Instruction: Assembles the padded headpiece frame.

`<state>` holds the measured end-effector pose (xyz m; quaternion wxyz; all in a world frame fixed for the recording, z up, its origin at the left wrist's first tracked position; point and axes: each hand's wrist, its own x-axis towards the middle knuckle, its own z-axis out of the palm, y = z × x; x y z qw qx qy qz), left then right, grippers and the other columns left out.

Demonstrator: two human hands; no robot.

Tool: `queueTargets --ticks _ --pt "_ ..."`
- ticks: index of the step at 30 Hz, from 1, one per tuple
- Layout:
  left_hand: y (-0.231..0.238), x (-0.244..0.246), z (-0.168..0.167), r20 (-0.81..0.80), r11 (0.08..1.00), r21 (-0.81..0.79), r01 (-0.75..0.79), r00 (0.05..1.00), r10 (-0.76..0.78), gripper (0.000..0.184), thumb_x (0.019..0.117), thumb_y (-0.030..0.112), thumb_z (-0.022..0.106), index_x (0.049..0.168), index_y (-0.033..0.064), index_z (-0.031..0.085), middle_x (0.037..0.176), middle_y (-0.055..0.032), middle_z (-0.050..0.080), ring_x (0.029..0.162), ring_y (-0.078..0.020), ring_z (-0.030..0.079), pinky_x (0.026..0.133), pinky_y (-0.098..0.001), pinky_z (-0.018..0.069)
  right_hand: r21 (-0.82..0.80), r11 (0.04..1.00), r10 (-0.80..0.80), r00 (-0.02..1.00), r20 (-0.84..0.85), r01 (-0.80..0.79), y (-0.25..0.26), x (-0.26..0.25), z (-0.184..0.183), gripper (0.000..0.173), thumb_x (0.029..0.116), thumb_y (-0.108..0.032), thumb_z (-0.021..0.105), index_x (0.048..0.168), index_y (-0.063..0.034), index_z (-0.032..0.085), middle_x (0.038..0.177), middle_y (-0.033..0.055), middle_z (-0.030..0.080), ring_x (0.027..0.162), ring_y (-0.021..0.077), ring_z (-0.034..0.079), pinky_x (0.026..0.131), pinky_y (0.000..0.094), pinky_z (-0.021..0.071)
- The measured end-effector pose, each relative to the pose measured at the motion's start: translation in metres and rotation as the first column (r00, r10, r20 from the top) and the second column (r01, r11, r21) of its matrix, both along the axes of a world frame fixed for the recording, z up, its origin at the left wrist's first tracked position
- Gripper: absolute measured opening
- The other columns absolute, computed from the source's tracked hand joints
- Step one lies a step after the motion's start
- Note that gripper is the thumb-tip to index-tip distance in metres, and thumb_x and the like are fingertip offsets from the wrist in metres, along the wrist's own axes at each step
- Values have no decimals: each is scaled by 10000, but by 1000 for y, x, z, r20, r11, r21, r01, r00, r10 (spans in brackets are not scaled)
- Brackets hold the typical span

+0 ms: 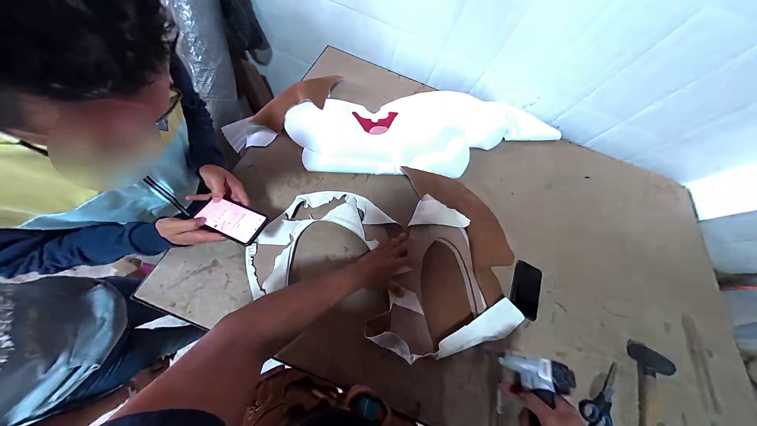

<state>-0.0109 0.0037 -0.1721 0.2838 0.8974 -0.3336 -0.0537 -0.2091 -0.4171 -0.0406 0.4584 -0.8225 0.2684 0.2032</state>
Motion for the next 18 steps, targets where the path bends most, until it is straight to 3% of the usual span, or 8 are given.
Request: queueTargets --ticks 2,4,5,7,11,16,18 --pt "0 1 -4 -19 994 93 -56 998 58 1134 722 766 758 1642 322 265 1749 -51 61 1608 -300 4 1297 -503 148 90 954 281 957 69 -287 60 24 24 244 960 -144 643 1188 -68 689 956 134 760 640 281 707 587 500 626" --pt "-2 -2 -9 -28 991 123 -61 998 65 1123 738 812 697 1646 328 247 1748 -42 81 1607 -316 3 1294 -535 130 -78 836 548 827 123 -542 114 50 21 247 897 -200 704 1142 -196 723 921 6 750 678 175 704 605 438 627" --pt "-1 -1 -8 -34 990 125 -60 997 65 1098 750 807 690 1642 334 260 1746 -38 100 1606 -317 11 1293 -541 124 -180 753 655 746 118 -633 136 65 16 246 876 -234 709 1121 -216 722 934 -26 737 756 135 704 688 428 623" --pt "-2 0 -7 -40 988 139 -61 997 67 1063 773 809 664 1641 351 255 1745 -30 108 1607 -315 8 1293 -547 113 -285 601 786 617 39 -747 169 89 6 280 880 -286 696 1147 -202 694 993 -20 728 900 124 705 831 436 608" --pt "-7 -3 -17 -40 981 179 -77 996 85 899 863 723 627 1625 396 280 1744 -35 113 1604 -334 3 1287 -563 94 -359 476 849 526 -49 -803 192 109 -17 305 875 -276 663 1171 -206 664 1007 -14 709 917 130 695 825 425 597" --pt "-9 -6 -21 -19 979 173 -109 993 114 783 908 607 658 1597 388 357 1737 -36 146 1601 -339 31 1286 -562 104 -391 451 850 520 -86 -802 202 118 -25 344 873 -274 662 1206 -191 651 1010 -8 715 922 143 704 829 432 598" --pt "-9 -6 -12 -73 979 183 -93 991 108 795 911 599 652 1608 397 328 1741 -37 128 1603 -335 7 1282 -568 81 -381 456 846 525 -95 -804 198 114 -24 332 887 -292 659 1200 -180 650 982 -5 717 898 147 707 815 437 600"
